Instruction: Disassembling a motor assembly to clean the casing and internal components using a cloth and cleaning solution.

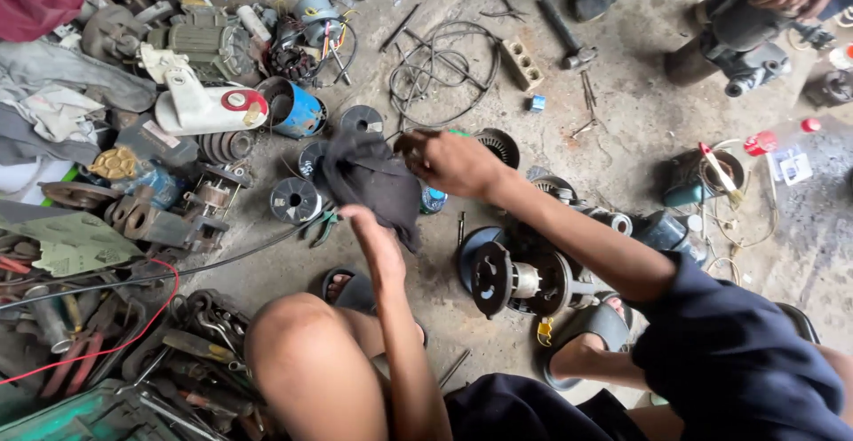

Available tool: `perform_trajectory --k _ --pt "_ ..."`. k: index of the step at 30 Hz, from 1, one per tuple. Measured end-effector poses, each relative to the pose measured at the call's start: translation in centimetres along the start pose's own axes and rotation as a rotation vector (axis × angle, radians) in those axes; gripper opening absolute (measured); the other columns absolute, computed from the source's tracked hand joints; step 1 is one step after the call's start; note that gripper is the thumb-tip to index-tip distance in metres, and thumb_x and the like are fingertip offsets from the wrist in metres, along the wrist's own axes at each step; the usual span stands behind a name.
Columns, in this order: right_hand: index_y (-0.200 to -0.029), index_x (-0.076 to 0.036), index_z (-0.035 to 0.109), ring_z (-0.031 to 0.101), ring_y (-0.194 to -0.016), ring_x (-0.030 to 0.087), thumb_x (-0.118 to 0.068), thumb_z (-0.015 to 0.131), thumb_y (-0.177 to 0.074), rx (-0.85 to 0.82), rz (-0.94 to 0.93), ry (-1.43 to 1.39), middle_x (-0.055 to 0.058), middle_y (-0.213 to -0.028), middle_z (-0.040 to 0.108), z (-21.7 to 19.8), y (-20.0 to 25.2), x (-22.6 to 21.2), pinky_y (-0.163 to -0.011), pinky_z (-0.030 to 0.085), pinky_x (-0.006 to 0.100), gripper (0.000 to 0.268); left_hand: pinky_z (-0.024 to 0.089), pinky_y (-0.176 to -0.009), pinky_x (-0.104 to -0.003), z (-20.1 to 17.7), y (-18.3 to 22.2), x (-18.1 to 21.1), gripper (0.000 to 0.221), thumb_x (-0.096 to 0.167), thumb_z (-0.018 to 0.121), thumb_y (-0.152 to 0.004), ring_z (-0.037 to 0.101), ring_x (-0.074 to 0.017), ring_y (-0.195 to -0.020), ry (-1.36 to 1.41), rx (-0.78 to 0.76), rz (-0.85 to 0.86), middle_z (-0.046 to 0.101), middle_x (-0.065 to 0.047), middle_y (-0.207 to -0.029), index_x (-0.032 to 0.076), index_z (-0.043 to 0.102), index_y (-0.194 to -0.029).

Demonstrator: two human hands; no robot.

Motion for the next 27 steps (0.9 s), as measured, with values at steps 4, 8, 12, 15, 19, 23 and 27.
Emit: perform_trajectory --k 4,8,12,15,19,23,27 --pt "-0.131 0.0 0.058 0.073 -0.094 0.036 -0.047 0.056 -0.098 -0.257 0.495 -1.025 0.021 -0.107 0.071 -11.1 -3.5 1.6 -0.083 0.058 0.051 0.057 0.039 -0.115 -0.048 0.4 1.9 0.8 0.072 0.058 0.026 -0.108 0.05 -0.0389 -0.131 -0.157 -0.095 0.291 0.045 -0.03 -0.141 0.002 0.044 -0.15" --pt "-0.139 0.002 0.05 0.061 -0.12 0.046 -0.057 0.088 -0.07 -0.202 0.438 -0.806 0.025 -0.124 0.059 -15.9 -0.3 0.6 -0.104 0.049 0.055 0.099 0.046 -0.11 -0.028 7.7 9.0 8.6 0.074 0.051 0.045 -0.106 0.062 -0.0376 -0.117 -0.159 -0.329 0.191 0.07 -0.029 -0.088 -0.013 0.035 -0.143" --pt "-0.129 0.004 0.049 0.061 -0.111 0.047 -0.023 0.064 -0.1 -0.199 0.46 -0.545 0.023 -0.118 0.052 -19.3 -0.1 -0.6 -0.089 0.056 0.053 0.043 0.036 -0.117 -0.032 11.7 11.6 6.5 0.078 0.072 0.03 -0.102 0.052 -0.0147 -0.124 0.431 -0.419 -0.096 0.055 -0.007 -0.133 0.011 0.05 -0.145" --pt "-0.12 0.002 0.056 0.066 -0.095 0.046 -0.011 0.052 -0.102 -0.275 0.52 -0.554 0.017 -0.104 0.057 -20.9 0.8 0.2 -0.078 0.056 0.048 0.023 0.045 -0.098 -0.03 13.5 14.8 7.1 0.073 0.07 0.056 -0.092 0.059 -0.0207 -0.111 0.548 -0.45 -0.308 0.063 -0.009 -0.124 0.012 0.059 -0.137" --pt "-0.127 0.011 0.048 0.072 -0.083 0.047 -0.001 0.059 -0.096 -0.302 0.683 -0.494 0.026 -0.094 0.065 -21.9 2.9 2.7 -0.073 0.057 0.052 0.035 0.047 -0.107 -0.039 15.1 16.6 9.1 0.059 0.053 0.063 -0.099 0.058 -0.0177 -0.119 0.281 -0.498 -0.059 0.063 -0.007 -0.133 0.013 0.058 -0.141" --pt "-0.111 0.002 0.065 0.072 -0.08 0.042 -0.009 0.08 -0.083 -0.043 0.805 -0.54 0.021 -0.089 0.071 -24.1 5.3 6.8 -0.07 0.056 0.049 0.033 0.049 -0.105 -0.044 16.4 19.5 13.8 0.055 0.038 0.071 -0.098 0.056 -0.0204 -0.118 0.155 -0.536 0.114 0.061 -0.011 -0.127 0.006 0.055 -0.139" --pt "-0.099 -0.01 0.069 0.071 -0.077 0.035 -0.025 0.078 -0.091 0.071 0.799 -0.463 0.01 -0.081 0.066 -27.3 6.7 8.0 -0.07 0.056 0.043 0.02 0.052 -0.103 -0.032 17.0 18.7 15.2 0.039 0.027 0.073 -0.098 0.058 -0.0085 -0.113 -0.018 -0.586 0.264 0.066 -0.002 -0.119 0.011 0.063 -0.131"
Point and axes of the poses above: each hand's wrist, its own y-axis away from the middle knuckle, its own z-axis out of the palm, x = y × z, the point moved 8 cm from there along -y, towards the middle knuckle
